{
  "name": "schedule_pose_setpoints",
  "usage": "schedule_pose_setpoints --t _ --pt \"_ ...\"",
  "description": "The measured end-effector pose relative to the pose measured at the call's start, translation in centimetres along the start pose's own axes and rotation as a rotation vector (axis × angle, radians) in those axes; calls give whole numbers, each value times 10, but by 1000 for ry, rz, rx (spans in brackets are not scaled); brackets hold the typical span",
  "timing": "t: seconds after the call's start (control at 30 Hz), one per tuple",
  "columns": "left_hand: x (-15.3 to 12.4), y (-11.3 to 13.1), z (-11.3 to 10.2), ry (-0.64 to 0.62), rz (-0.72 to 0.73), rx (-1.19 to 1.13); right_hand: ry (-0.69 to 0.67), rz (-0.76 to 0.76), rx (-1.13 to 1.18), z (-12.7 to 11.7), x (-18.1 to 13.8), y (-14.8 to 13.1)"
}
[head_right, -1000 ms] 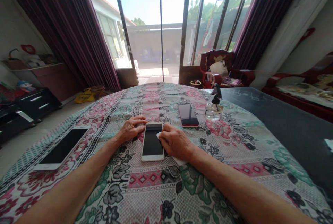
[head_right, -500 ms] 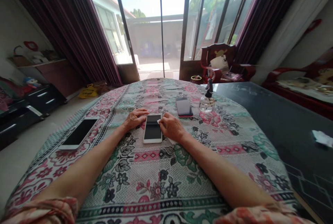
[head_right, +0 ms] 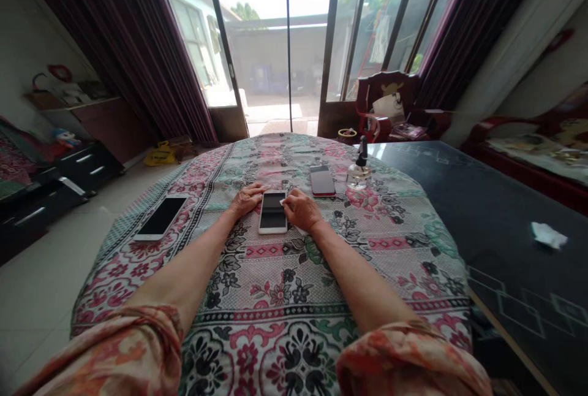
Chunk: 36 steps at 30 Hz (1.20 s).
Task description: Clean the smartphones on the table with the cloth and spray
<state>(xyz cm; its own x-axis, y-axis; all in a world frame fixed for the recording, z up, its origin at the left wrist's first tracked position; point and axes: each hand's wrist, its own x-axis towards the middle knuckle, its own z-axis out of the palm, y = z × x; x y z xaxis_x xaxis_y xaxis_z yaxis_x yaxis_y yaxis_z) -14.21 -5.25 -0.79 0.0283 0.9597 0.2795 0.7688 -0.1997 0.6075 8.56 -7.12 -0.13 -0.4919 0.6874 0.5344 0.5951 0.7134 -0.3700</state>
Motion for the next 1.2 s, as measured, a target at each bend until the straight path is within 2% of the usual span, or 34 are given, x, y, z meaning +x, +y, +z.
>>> schedule_pose_setpoints --t 0.33,0.67,1.03,1.2 --pt "-4 -6 5 22 -10 12 32 -39 102 1 -3 5" --pt "-6 -4 4 28 19 24 -20 -110 168 -5 -6 5" --pt "-5 -3 2 17 7 21 -107 -190 225 -25 -36 -11" --pt "-5 -4 4 36 21 34 -126 -225 237 -27 -35 -10"
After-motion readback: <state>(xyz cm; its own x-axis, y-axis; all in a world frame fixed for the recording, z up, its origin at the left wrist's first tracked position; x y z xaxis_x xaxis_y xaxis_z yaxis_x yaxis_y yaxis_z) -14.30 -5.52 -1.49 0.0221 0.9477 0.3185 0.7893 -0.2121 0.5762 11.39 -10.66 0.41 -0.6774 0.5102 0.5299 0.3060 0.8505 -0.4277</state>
